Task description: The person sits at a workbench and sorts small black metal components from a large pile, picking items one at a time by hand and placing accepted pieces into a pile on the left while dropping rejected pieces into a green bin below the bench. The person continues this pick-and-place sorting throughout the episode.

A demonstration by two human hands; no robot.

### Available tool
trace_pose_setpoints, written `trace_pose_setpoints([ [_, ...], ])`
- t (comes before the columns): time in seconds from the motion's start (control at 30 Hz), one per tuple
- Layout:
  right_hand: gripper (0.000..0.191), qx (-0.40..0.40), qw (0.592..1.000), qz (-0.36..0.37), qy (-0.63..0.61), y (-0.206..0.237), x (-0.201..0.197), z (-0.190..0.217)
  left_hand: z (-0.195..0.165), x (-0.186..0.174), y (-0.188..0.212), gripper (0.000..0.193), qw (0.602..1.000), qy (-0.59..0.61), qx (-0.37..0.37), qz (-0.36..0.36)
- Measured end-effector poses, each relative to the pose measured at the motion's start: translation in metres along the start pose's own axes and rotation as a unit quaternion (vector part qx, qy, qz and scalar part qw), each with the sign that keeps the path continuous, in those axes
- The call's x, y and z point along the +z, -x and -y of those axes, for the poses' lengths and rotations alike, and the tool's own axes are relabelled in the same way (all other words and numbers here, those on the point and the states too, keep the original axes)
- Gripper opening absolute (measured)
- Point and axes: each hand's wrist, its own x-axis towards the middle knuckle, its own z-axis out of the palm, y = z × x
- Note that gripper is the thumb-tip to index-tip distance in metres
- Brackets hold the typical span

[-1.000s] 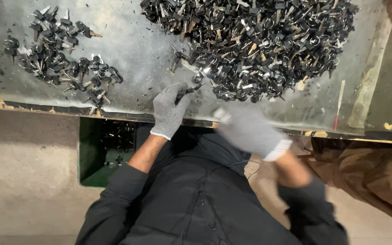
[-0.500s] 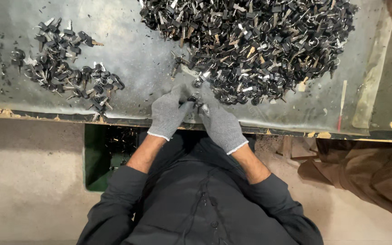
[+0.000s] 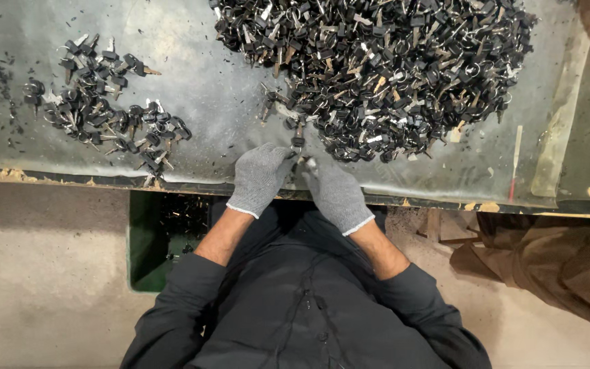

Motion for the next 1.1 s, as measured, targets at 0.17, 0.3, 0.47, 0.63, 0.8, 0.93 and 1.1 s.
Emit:
trace_pose_setpoints([
  [0.17, 0.065, -0.037, 0.996, -0.079, -0.008, -0.014, 0.013, 0.009, 0.011, 0.012, 0.005, 0.022, 0.999, -0.03, 0.044, 0.011],
  [0.3, 0.054, 0.087, 0.984, 0.047, 0.148, -0.019, 0.014, 0.013, 0.014, 0.015, 0.004, 0.013, 0.997, -0.049, 0.052, 0.031],
  [0.47, 0.064, 0.06, 0.996, 0.056, 0.042, -0.015, 0.011, 0.006, 0.014, 0.012, 0.003, 0.017, 0.997, -0.031, 0.064, 0.022],
  [0.63, 0.03, -0.019, 0.999, -0.018, 0.047, -0.018, 0.01, -0.001, 0.01, 0.015, 0.008, 0.019, 0.998, -0.04, 0.04, 0.025],
  [0.8, 0.037, 0.032, 0.999, -0.034, 0.018, -0.006, 0.014, 0.002, 0.007, 0.018, 0.011, 0.047, 0.999, -0.001, 0.018, -0.033],
  [0.93, 0.025, -0.021, 0.995, -0.042, 0.087, -0.001, 0.022, 0.007, 0.005, 0.015, 0.015, 0.045, 0.999, 0.018, -0.026, 0.01],
  [1.1, 0.031, -0.22, 0.97, -0.087, -0.056, -0.023, 0.015, -0.009, 0.005, 0.007, 0.014, 0.044, 0.999, 0.041, 0.009, -0.013],
])
